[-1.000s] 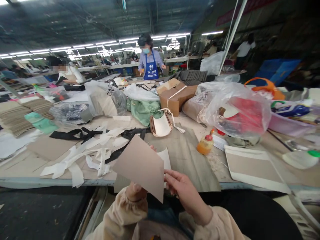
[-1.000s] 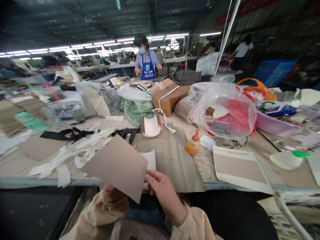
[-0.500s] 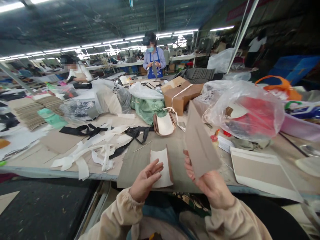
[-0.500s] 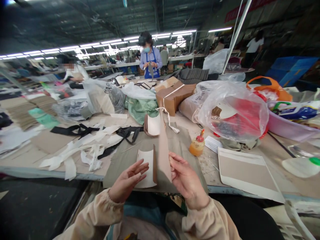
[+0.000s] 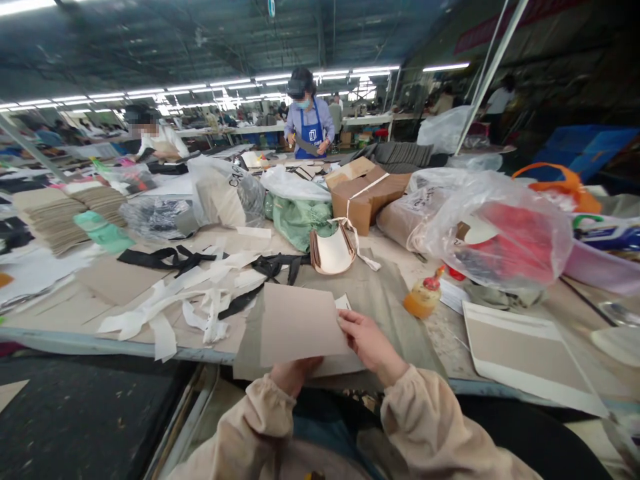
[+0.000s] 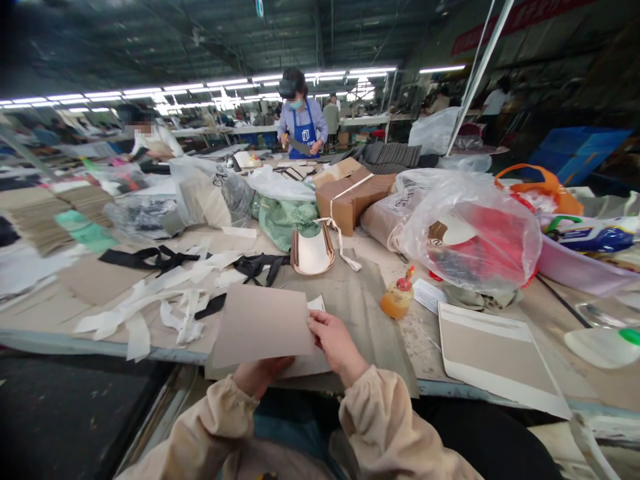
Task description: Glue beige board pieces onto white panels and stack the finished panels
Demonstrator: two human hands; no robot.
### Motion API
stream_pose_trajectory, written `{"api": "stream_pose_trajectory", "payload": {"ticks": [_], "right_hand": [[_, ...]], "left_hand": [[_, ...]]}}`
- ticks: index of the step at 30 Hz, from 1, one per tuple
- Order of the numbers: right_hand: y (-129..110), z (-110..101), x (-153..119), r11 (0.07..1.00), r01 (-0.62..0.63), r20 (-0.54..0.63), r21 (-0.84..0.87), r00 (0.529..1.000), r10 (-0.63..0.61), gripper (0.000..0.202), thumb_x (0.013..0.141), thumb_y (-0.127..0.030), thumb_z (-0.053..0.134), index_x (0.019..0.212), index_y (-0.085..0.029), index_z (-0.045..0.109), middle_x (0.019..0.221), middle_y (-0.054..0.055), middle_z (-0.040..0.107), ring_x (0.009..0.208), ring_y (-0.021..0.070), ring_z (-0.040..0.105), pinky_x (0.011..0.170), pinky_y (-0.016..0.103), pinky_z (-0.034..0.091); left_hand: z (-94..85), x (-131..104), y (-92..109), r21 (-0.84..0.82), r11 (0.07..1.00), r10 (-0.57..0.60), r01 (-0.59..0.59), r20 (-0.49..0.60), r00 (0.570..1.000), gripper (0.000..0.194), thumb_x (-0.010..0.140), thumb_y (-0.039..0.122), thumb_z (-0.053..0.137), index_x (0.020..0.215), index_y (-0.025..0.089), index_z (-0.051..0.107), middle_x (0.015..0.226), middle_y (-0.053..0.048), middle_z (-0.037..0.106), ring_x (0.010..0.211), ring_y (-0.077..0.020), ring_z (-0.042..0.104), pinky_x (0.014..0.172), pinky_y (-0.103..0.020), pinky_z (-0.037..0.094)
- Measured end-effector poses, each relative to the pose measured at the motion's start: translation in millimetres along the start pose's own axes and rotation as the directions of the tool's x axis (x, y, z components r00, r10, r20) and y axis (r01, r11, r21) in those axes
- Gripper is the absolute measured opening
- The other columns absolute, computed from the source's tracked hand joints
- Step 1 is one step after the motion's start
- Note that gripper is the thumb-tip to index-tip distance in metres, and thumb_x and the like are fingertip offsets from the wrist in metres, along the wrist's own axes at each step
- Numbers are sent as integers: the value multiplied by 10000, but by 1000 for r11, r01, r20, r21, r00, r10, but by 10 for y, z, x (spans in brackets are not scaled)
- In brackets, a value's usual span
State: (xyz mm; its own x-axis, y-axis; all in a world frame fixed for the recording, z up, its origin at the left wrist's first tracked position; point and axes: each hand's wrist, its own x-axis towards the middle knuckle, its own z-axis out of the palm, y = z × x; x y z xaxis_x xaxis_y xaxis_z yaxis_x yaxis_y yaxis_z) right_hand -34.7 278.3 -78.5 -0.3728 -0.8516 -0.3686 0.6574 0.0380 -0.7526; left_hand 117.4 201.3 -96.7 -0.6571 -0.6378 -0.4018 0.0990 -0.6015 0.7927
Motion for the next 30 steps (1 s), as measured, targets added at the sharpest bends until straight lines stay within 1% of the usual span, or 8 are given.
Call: {"api": "stream_pose_trajectory", "payload": {"ticks": [4, 7, 9, 11, 13, 18, 24, 30], "right_hand": [[68, -381, -3, 995, -22, -92, -98, 996, 13, 397, 605, -388, 739, 936, -179, 669, 813, 17, 671, 700, 149, 580, 654, 269, 449], [112, -506, -35, 976, -67, -168, -208, 985, 32, 439, 628, -406, 707, 1005, -185, 660, 827, 27, 679, 671, 159, 585, 593, 273, 450], [122, -563, -39, 960, -46, -229, -277, 973, -19, 436, 640, -414, 684, 1007, -180, 665, 860, 41, 686, 725, 181, 601, 624, 292, 465], [123, -613, -29, 937, 5, -273, -349, 956, -107, 417, 646, -420, 664, 979, -170, 678, 920, 53, 687, 830, 210, 607, 714, 314, 474], [129, -648, -17, 902, 34, -288, -431, 942, -173, 404, 660, -427, 632, 963, -166, 684, 971, 53, 682, 897, 225, 601, 776, 319, 464], [172, -619, -17, 712, -5, -292, -702, 914, -282, 390, 735, -422, 503, 984, -178, 677, 961, 37, 687, 886, 226, 610, 780, 318, 447], [97, -511, -3, 513, -165, -327, -842, 913, -242, 330, 779, -336, 453, 967, -198, 686, 873, 15, 696, 825, 196, 621, 714, 284, 428], [56, -441, 12, 404, -226, -334, -886, 917, -220, 253, 794, -248, 457, 911, -210, 678, 724, -15, 674, 699, 160, 607, 621, 253, 388]], "left_hand": [[-99, 26, 144, -173, 981, -115, 84, -182, 976, 287, 682, 354, 695, 877, 156, 624, 781, -51, 679, 791, -254, 643, 727, -411, 518], [-78, 54, 221, -155, 981, -141, 114, -179, 974, 427, 719, 486, 641, 937, 118, 626, 762, -75, 680, 789, -248, 648, 712, -349, 512], [-70, 86, 207, -70, 997, -44, 32, -184, 982, 489, 722, 542, 615, 975, 123, 604, 813, -75, 679, 782, -228, 645, 682, -312, 505], [-98, 136, 154, 120, 991, 90, -63, -232, 969, 461, 707, 548, 615, 915, 139, 573, 767, -42, 658, 692, -186, 628, 619, -281, 494], [-161, 204, 104, 322, 944, 169, -76, -273, 947, 425, 711, 557, 580, 849, 158, 533, 681, 1, 612, 595, -150, 587, 552, -259, 472], [-317, 405, 199, 604, 796, 226, -40, -236, 945, 326, 727, 483, 548, 733, 157, 565, 564, 33, 521, 515, -117, 489, 478, -215, 381], [-303, 561, 528, 832, 543, 203, -112, -1, 979, 382, 817, 468, 416, 796, 156, 634, 697, -10, 614, 674, -156, 553, 606, -231, 414], [-236, 695, 679, 970, 180, 167, -161, 131, 977, 299, 865, 357, 368, 803, 189, 607, 720, -17, 607, 757, -179, 577, 699, -261, 401]]}}
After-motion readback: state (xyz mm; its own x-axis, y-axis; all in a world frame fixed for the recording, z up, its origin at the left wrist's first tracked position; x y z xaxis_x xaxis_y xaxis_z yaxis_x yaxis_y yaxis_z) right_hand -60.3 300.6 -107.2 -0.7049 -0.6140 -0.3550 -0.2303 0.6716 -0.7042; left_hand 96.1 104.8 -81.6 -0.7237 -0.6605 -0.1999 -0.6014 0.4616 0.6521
